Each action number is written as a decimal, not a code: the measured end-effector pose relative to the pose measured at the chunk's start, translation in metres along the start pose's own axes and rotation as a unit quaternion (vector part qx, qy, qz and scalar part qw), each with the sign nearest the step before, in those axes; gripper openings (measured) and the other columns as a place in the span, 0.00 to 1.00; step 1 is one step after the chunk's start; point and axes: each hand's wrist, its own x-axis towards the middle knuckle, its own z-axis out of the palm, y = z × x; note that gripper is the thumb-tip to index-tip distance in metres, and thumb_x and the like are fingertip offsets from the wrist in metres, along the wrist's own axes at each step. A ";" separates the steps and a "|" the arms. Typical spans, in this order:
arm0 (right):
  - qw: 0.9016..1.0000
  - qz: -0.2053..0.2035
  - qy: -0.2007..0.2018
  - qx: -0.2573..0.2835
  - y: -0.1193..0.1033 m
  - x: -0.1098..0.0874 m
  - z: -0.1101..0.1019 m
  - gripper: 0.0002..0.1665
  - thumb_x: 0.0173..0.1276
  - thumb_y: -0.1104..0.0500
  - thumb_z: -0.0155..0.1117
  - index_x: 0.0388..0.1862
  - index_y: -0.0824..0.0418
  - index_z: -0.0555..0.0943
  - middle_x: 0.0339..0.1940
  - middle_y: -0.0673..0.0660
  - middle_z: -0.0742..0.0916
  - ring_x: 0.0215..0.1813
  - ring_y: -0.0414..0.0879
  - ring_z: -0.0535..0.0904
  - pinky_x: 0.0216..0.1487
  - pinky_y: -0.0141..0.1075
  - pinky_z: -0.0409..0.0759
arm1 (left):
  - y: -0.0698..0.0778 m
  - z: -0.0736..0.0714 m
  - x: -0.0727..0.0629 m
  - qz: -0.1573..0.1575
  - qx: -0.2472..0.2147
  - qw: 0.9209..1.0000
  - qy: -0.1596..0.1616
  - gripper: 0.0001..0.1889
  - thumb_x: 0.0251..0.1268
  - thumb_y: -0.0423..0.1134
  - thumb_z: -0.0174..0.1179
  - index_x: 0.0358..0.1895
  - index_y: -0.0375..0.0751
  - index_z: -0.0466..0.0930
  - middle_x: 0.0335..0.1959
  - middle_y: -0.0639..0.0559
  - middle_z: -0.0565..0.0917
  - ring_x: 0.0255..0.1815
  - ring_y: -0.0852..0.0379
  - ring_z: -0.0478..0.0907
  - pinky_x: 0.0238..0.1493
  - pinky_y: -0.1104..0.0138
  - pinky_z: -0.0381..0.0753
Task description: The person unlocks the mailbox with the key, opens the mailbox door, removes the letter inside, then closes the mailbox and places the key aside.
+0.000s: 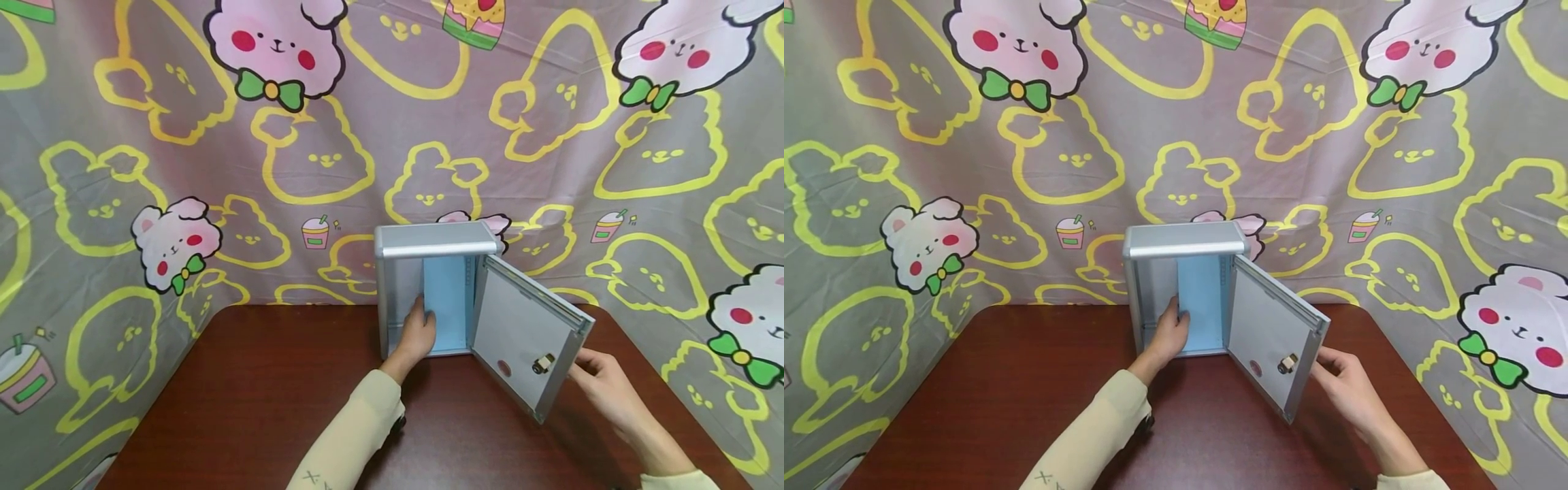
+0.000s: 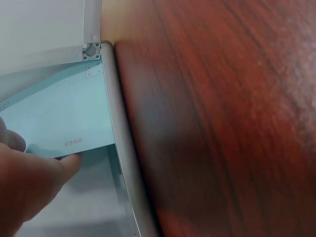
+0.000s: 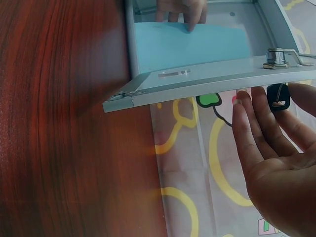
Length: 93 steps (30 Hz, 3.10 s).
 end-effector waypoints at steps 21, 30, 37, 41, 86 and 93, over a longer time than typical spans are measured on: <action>1.000 -0.012 0.005 0.000 0.001 0.000 -0.001 0.17 0.79 0.58 0.59 0.49 0.71 0.86 0.37 0.45 0.90 0.43 0.33 0.82 0.43 0.30 0.81 | 0.003 -0.003 -0.003 -0.002 0.005 1.000 -0.017 0.30 0.83 0.37 0.36 0.80 0.24 0.47 0.80 0.30 0.54 0.81 0.40 0.52 0.79 0.50 0.57; 1.000 -0.003 0.002 0.000 0.000 0.000 0.000 0.18 0.79 0.56 0.59 0.51 0.71 0.86 0.38 0.45 0.90 0.44 0.33 0.82 0.44 0.30 0.81 | 0.002 -0.005 -0.004 -0.002 0.001 1.000 -0.005 0.30 0.82 0.36 0.37 0.79 0.23 0.47 0.80 0.29 0.54 0.81 0.39 0.53 0.79 0.51 0.56; 1.000 0.005 -0.001 0.002 0.000 0.000 0.000 0.19 0.80 0.56 0.58 0.51 0.71 0.85 0.37 0.46 0.90 0.42 0.35 0.83 0.42 0.31 0.81 | 0.001 -0.011 -0.009 0.010 -0.003 1.000 0.007 0.29 0.81 0.35 0.39 0.78 0.21 0.50 0.78 0.27 0.57 0.80 0.37 0.55 0.79 0.49 0.57; 1.000 0.001 0.003 -0.002 0.000 0.000 0.000 0.19 0.80 0.56 0.58 0.51 0.72 0.85 0.36 0.46 0.89 0.41 0.35 0.82 0.42 0.31 0.81 | 0.001 -0.015 -0.011 0.023 0.010 1.000 0.011 0.29 0.81 0.34 0.40 0.77 0.19 0.52 0.77 0.25 0.59 0.79 0.36 0.57 0.78 0.49 0.59; 1.000 -0.018 0.013 -0.006 0.001 -0.001 0.001 0.17 0.79 0.57 0.59 0.49 0.71 0.85 0.36 0.46 0.89 0.41 0.34 0.81 0.42 0.31 0.80 | 0.028 -0.028 -0.057 0.068 -0.030 0.996 -0.049 0.10 0.84 0.35 0.41 0.49 0.29 0.67 0.38 0.46 0.68 0.43 0.52 0.68 0.48 0.59 0.71; 1.000 -0.015 0.011 -0.006 0.001 -0.001 0.001 0.17 0.79 0.57 0.59 0.49 0.72 0.85 0.36 0.45 0.89 0.41 0.34 0.82 0.42 0.32 0.81 | 0.033 -0.031 -0.067 0.065 -0.043 0.995 -0.068 0.18 0.84 0.36 0.40 0.59 0.21 0.64 0.54 0.29 0.72 0.57 0.44 0.70 0.59 0.54 0.72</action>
